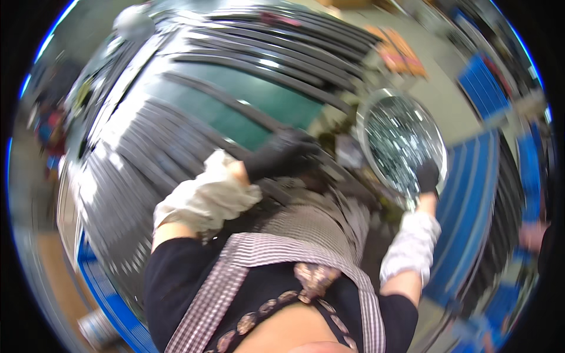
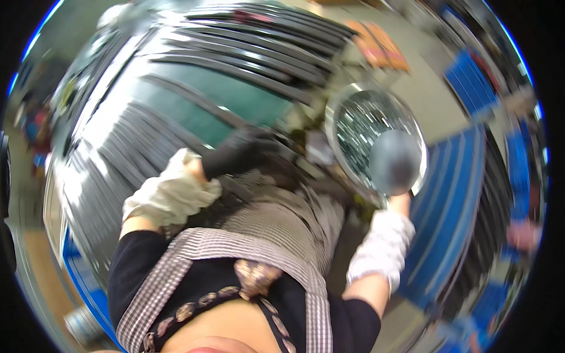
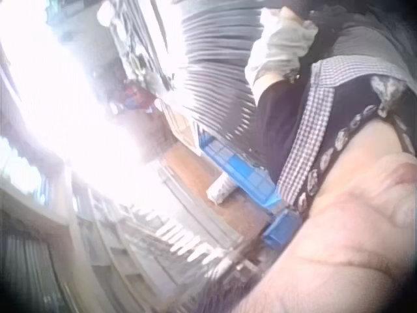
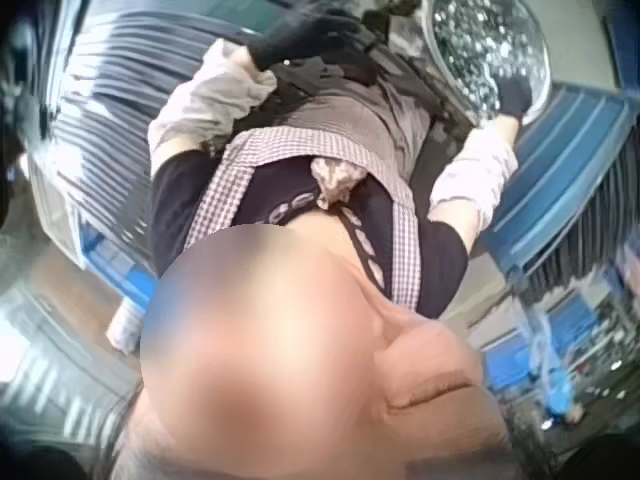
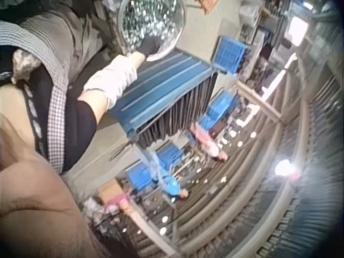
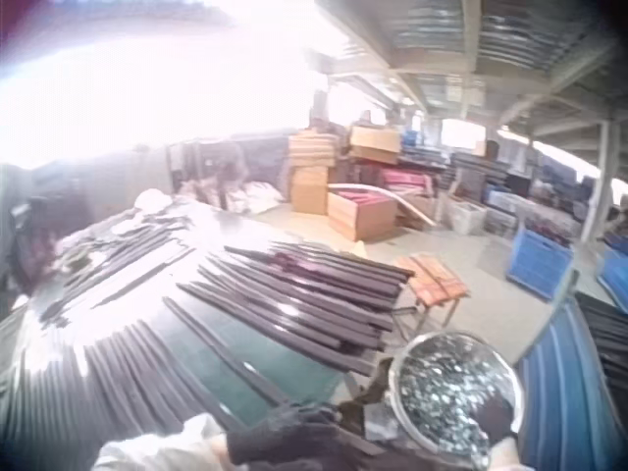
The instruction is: The person picks up long metal frame pieces from a stack and inserts small fasteners from a metal bowl into pre-drilled holes along the frame. The person repeats this process for multiple frames, placing each fastener by hand and occasionally adjusting the frame position on the workbench.
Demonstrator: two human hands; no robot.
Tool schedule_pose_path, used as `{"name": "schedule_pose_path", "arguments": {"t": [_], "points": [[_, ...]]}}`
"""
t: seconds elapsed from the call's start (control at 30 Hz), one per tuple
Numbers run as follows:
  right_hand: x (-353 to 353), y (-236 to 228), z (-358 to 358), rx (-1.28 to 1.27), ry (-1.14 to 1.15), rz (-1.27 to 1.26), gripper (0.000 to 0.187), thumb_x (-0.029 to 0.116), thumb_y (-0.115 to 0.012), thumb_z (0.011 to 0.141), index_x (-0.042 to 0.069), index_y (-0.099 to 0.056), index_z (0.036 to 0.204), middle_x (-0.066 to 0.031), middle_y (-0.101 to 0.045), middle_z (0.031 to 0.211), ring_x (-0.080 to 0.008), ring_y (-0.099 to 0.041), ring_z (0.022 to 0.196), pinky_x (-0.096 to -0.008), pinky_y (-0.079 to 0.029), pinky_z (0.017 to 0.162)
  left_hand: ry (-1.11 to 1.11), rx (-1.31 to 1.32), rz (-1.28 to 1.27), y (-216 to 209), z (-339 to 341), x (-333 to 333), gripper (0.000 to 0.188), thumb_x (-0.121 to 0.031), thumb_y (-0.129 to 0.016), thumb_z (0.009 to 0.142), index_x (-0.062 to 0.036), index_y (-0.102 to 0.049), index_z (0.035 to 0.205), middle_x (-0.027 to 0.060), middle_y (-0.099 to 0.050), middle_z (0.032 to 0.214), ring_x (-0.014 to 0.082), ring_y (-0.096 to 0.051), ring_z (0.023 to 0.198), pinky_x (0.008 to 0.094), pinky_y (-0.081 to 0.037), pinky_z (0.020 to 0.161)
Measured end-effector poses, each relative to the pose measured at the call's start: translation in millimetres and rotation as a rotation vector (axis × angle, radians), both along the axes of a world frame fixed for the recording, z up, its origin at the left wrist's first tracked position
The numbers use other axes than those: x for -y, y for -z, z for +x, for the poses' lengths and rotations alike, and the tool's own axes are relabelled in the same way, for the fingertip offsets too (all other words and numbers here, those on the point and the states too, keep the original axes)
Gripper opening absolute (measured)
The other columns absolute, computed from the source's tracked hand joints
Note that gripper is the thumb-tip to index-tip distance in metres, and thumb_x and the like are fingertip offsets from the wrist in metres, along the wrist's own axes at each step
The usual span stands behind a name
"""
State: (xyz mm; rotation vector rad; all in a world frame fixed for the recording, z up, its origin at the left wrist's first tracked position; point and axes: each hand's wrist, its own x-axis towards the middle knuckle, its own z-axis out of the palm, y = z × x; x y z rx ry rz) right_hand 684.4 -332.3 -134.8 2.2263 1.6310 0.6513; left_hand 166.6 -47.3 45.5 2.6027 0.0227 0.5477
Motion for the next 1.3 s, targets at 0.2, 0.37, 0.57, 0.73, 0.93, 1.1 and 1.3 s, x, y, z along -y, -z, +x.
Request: {"name": "schedule_pose_path", "arguments": {"t": [0.2,0.37,0.57,0.73,0.93,1.1,1.3], "points": [[-37,-69,-100,-0.895,-0.043,0.656,0.019,0.018,-0.063,0.089,0.000,-0.069,0.092,-0.0058,-0.067,0.076,-0.0177,-0.061,0.069,-0.0330,-0.048,0.064,-0.018,-0.098,0.044,-18,-1,25,0.028,-0.018,-0.075,0.081,-0.0123,-0.072,0.107,0.0085,-0.070,0.102,0.0299,-0.066,0.095,0.0416,-0.051,0.085],[-47,-106,-168,-1.404,-0.095,0.751,0.020,0.017,-0.061,0.096,0.001,-0.067,0.105,-0.0056,-0.069,0.088,-0.0137,-0.065,0.081,-0.0275,-0.051,0.073,-0.029,-0.020,-0.020,-22,14,37,0.032,-0.017,-0.077,0.080,-0.0099,-0.071,0.110,0.0096,-0.068,0.094,0.0280,-0.067,0.081,0.0367,-0.053,0.070],[-68,-145,-304,-2.293,0.034,0.571,0.022,0.017,-0.059,0.099,-0.002,-0.065,0.108,-0.0076,-0.069,0.097,-0.0135,-0.065,0.088,-0.0269,-0.051,0.086,-0.040,-0.091,0.046,-32,24,65,0.032,-0.017,-0.076,0.080,-0.0110,-0.070,0.111,0.0080,-0.065,0.084,0.0254,-0.065,0.069,0.0356,-0.052,0.059],[-71,-158,-339,-2.341,-0.054,0.247,0.023,0.012,-0.069,0.093,-0.001,-0.065,0.111,0.0005,-0.064,0.094,-0.0053,-0.055,0.081,-0.0225,-0.046,0.075,0.133,-0.045,0.205,-13,-3,61,0.036,-0.014,-0.075,0.074,-0.0115,-0.070,0.110,0.0043,-0.062,0.077,0.0230,-0.063,0.065,0.0358,-0.051,0.057],[-69,-140,-357,-2.261,-0.068,0.023,0.043,0.022,-0.080,0.084,-0.001,-0.065,0.117,0.0006,-0.061,0.085,-0.0074,-0.053,0.077,-0.0247,-0.047,0.071,0.218,-0.185,0.490,-3,-28,57,0.047,-0.018,-0.065,0.077,-0.0109,-0.064,0.123,0.0012,-0.059,0.087,0.0181,-0.062,0.076,0.0320,-0.051,0.062],[-76,-154,-358,-2.041,-0.029,0.051,0.046,0.023,-0.078,0.083,-0.003,-0.064,0.118,-0.0059,-0.063,0.084,-0.0112,-0.057,0.075,-0.0283,-0.050,0.070,0.179,-0.299,0.438,3,-30,40,0.048,-0.020,-0.069,0.081,-0.0133,-0.063,0.127,0.0047,-0.064,0.101,0.0213,-0.063,0.088,0.0353,-0.053,0.073],[-91,-131,-340,-1.356,-0.181,0.339,0.041,0.020,-0.074,0.084,0.001,-0.061,0.119,-0.0158,-0.068,0.092,-0.0271,-0.067,0.080,-0.0375,-0.054,0.071,-0.107,-0.108,0.195,12,-8,-28,0.049,-0.021,-0.076,0.078,-0.0118,-0.065,0.125,0.0109,-0.065,0.112,0.0319,-0.058,0.108,0.0447,-0.044,0.097]]}}
